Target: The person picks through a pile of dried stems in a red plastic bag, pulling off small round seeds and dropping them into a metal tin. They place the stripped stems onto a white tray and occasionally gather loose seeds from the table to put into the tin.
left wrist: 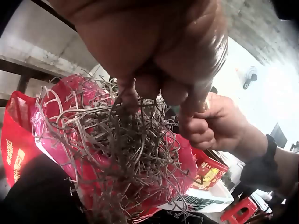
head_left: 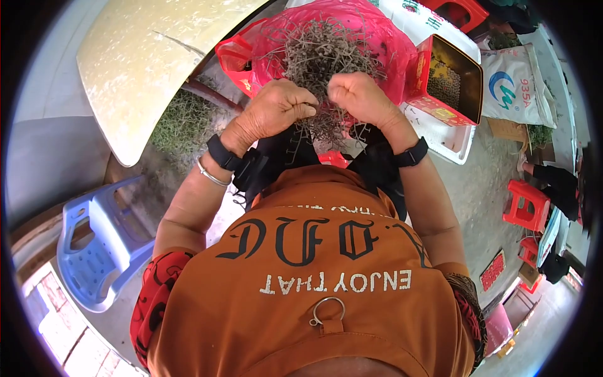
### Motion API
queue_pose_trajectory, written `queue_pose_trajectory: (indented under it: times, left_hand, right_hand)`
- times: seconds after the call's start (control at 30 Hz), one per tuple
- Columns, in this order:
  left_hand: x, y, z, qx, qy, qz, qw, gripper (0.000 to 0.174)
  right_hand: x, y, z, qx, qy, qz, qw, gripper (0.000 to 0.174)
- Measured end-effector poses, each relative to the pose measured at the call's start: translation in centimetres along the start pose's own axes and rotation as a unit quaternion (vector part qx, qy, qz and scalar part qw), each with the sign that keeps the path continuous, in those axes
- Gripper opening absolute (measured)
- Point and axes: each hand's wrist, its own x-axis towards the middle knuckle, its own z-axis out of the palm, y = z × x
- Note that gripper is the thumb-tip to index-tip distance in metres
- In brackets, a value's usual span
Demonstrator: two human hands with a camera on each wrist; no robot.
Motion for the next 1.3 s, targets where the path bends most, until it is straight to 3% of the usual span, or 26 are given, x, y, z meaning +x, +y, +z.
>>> queue_pose_trajectory:
  times: [0.03, 0.07, 0.1, 0.17, 0.33, 0.47, 0.57, 0.7, 0.8, 0.87, 0.93, 1.03, 1.07, 1.17, 1.2, 1.27, 1.3]
  left_hand:
    - [0.2, 0.4, 0.0, 0.003, -0.005, -0.035, 0.999, 0.009]
    - [0.2, 0.9, 0.0, 0.006, -0.009, -0.07, 0.997, 0.013]
    - [0.1, 1.1, 0.0, 0.01, -0.012, -0.108, 0.994, 0.017]
    - [-0.1, 1.0, 0.1, 0.002, -0.006, -0.109, 0.994, 0.021]
    - [0.1, 0.4, 0.9, -0.041, 0.021, -0.064, 0.997, 0.037]
    - [0.5, 0.7, 1.0, -0.044, 0.044, -0.043, 0.997, 0.041]
    - [0.4, 1.3, 0.2, -0.022, 0.035, -0.058, 0.997, 0.038]
    - [0.3, 1.3, -0.1, 0.022, 0.009, -0.079, 0.997, 0.032]
    - [-0.4, 0.4, -0.4, 0.061, 0.021, -0.062, 0.996, 0.028]
    - [-1.2, -0.2, -0.6, -0.039, 0.085, -0.091, 0.991, 0.02]
    - [-2.1, -1.1, -0.2, -0.091, 0.113, -0.105, 0.984, 0.017]
    - [-3.2, -2.7, 0.5, -0.378, 0.262, -0.161, 0.873, 0.012]
    - [-3.2, -2.8, 0.4, -0.378, 0.263, -0.162, 0.873, 0.012]
    - [-3.2, -3.3, 0.6, -0.512, 0.356, -0.222, 0.75, 0.014]
    - [-3.2, -3.5, 0.5, -0.512, 0.356, -0.223, 0.749, 0.014]
    - [-2.9, -3.6, 0.3, -0.452, 0.355, -0.312, 0.756, 0.013]
    - [-2.8, -3.7, 0.3, -0.421, 0.353, -0.356, 0.756, 0.013]
  right_hand:
    - [-0.1, 0.1, -0.1, 0.178, 0.051, 0.021, 0.982, 0.006]
    - [-0.2, 0.1, -0.1, 0.178, 0.053, 0.023, 0.982, 0.006]
    - [-0.3, 0.0, 0.0, 0.261, 0.042, 0.056, 0.963, 0.008]
    - [-0.4, -0.2, 0.4, 0.421, 0.013, 0.122, 0.899, 0.011]
    - [-0.1, -1.4, 1.2, 0.467, -0.022, 0.188, 0.864, 0.018]
    - [0.4, -1.7, 2.4, 0.463, -0.023, 0.102, 0.88, 0.023]
    - [0.5, -1.2, 1.8, 0.389, -0.106, 0.134, 0.905, 0.021]
    - [-0.1, -1.0, 1.0, 0.373, -0.183, 0.187, 0.89, 0.016]
    - [-1.1, -1.1, 0.2, 0.432, -0.16, 0.142, 0.876, 0.012]
    - [-1.5, -0.7, -0.2, 0.463, -0.146, 0.12, 0.866, 0.01]
    - [-1.5, -0.1, -0.8, 0.541, -0.059, 0.086, 0.834, 0.01]
    - [-1.3, 0.1, -0.9, 0.584, 0.003, 0.062, 0.809, 0.01]
    - [-1.2, 0.2, -0.7, 0.593, 0.02, 0.06, 0.803, 0.009]
    - [-0.9, 1.2, 0.3, 0.606, 0.02, 0.072, 0.792, 0.01]
    - [-0.7, 1.3, 0.7, 0.61, 0.004, 0.084, 0.788, 0.01]
    - [-0.4, 1.5, 1.1, 0.613, -0.014, 0.096, 0.784, 0.011]
    - [-0.3, 1.5, 1.4, 0.58, -0.014, 0.122, 0.805, 0.01]
